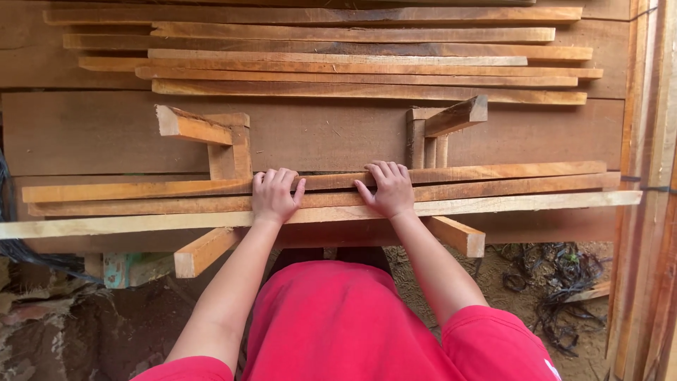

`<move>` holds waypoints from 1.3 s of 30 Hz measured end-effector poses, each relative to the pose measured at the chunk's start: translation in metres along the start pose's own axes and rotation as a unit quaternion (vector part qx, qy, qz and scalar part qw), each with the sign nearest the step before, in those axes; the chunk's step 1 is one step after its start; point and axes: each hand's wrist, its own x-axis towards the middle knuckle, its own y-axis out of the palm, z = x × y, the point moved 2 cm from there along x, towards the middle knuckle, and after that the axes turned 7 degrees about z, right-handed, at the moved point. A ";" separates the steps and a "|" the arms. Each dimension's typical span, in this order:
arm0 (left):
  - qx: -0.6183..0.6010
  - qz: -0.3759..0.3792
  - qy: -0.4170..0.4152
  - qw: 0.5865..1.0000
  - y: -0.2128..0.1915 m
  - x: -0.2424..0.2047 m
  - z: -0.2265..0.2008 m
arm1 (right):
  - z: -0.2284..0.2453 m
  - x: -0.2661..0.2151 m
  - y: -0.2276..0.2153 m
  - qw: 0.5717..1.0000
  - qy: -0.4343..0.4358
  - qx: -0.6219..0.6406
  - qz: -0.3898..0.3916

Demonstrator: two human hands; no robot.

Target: Organizing and bundling small wood planks in a woodworking area.

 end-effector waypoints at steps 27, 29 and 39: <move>-0.150 0.335 -0.001 0.930 -0.027 0.031 -0.014 | 0.026 -0.027 0.012 0.980 -0.172 -0.053 0.082; -0.148 0.355 0.008 0.923 -0.036 0.031 -0.016 | 0.026 -0.027 0.013 0.980 -0.175 -0.055 0.080; -0.136 0.460 0.011 0.877 -0.080 0.047 -0.027 | 0.027 -0.017 -0.008 0.976 -0.201 -0.043 0.076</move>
